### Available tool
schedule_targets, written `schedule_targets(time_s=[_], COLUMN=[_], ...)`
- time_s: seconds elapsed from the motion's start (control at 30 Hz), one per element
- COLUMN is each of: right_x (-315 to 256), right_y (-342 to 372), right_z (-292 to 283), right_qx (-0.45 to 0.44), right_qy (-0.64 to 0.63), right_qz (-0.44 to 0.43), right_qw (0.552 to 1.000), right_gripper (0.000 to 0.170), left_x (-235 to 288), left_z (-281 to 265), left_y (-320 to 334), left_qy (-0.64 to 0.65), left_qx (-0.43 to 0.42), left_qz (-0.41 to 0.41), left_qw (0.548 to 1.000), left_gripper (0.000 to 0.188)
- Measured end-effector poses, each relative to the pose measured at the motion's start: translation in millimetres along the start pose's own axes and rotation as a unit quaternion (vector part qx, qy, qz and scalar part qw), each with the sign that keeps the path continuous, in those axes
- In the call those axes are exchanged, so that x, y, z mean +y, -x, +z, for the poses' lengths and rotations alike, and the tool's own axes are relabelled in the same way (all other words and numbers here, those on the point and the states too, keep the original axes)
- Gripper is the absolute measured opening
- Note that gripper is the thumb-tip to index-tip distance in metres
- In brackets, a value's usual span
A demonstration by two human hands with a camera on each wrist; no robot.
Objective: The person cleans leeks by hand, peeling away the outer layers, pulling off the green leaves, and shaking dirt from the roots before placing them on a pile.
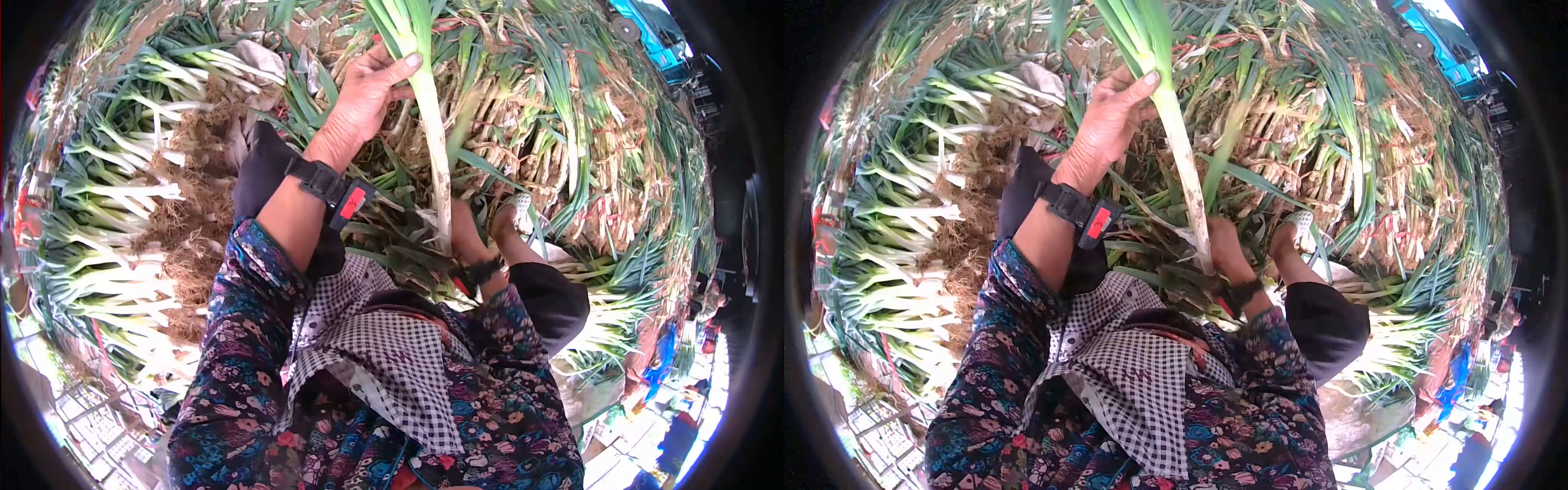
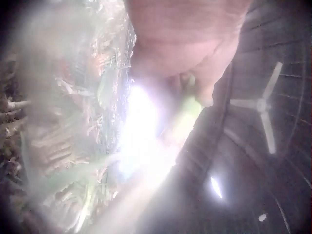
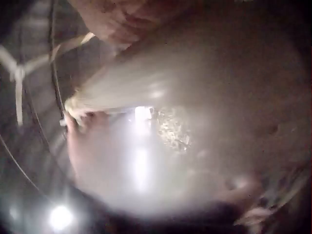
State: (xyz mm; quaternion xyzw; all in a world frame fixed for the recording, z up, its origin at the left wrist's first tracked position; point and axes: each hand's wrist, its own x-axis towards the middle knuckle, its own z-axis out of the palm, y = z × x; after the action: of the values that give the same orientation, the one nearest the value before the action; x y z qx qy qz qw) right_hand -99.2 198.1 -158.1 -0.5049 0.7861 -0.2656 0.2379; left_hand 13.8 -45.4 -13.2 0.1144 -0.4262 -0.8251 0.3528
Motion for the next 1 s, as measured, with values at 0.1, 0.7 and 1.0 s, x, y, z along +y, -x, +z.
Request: schedule_targets(time_s=[0.1,0.7,1.0], right_x=[25.2,-136.9,-135.8], right_y=[36.7,45.7,40.1], right_z=[-11.1,-62.7,-44.0], right_qx=[-0.033,-0.012,0.114], right_qy=[0.033,-0.507,-0.402], right_qz=[0.129,0.089,0.068], right_qw=[0.991,0.857,0.906], right_gripper=[0.032,0.013,0.009], left_x=[-1.5,-0.9,-1.6], left_z=[1.5,36.7,47.5], left_y=[-2.8,11.5,19.4], left_qy=[-0.024,0.045,0.034], left_qx=[0.000,-0.116,-0.071], left_qz=[0.024,0.016,0.088], left_qw=[0.999,0.992,0.993], left_gripper=[0.019,0.038,0.034])
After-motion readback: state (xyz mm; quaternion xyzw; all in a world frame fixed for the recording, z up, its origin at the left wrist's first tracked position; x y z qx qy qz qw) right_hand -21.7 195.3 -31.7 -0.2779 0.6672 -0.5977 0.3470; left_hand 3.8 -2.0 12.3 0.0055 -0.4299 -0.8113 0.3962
